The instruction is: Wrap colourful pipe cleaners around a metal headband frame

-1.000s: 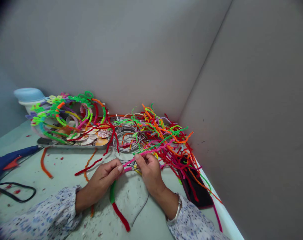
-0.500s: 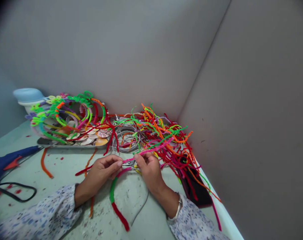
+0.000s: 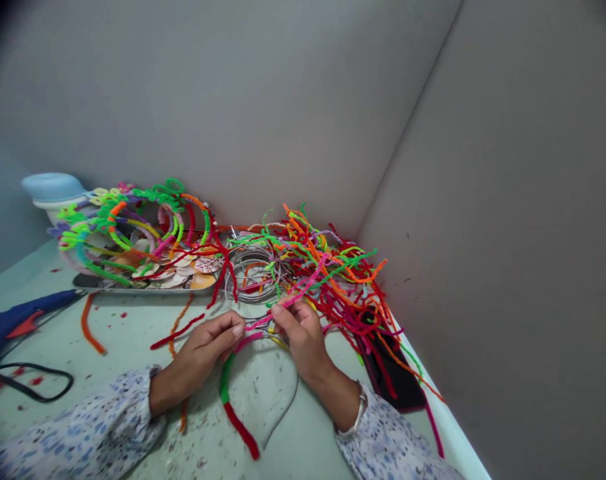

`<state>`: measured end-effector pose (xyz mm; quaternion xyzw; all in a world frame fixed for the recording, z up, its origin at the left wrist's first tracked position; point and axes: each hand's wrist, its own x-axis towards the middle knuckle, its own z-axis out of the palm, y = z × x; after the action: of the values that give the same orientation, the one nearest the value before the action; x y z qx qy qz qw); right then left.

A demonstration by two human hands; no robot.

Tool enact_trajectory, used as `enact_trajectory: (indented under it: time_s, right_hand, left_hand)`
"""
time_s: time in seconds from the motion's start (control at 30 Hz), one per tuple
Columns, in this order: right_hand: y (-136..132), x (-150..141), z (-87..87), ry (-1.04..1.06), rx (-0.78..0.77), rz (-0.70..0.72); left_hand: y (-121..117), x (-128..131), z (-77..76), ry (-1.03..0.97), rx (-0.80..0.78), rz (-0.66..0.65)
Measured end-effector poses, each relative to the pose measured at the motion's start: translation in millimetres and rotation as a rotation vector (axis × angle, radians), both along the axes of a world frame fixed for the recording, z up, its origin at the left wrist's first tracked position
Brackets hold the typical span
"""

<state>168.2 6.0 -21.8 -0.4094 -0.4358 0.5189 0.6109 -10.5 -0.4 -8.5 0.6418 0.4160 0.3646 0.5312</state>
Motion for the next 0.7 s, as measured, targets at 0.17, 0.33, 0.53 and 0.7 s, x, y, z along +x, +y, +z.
enact_trajectory:
  time_s: [0.17, 0.33, 0.53, 0.7]
  right_hand:
    - [3.7, 3.9, 4.4, 0.068, -0.051, -0.010]
    - [6.9, 5.6, 1.7, 0.060, -0.055, -0.032]
    - [9.9, 5.9, -1.4, -0.004, -0.060, -0.114]
    - [9.9, 6.1, 0.5, -0.051, -0.080, -0.160]
  left_hand:
    - [1.0, -0.5, 0.8, -0.032, -0.024, 0.047]
    - [1.0, 0.2, 2.2, -0.044, -0.032, 0.068]
    - [2.3, 0.8, 1.2, 0.015, 0.014, 0.094]
    - [2.0, 0.2, 2.0, 0.067, 0.075, 0.078]
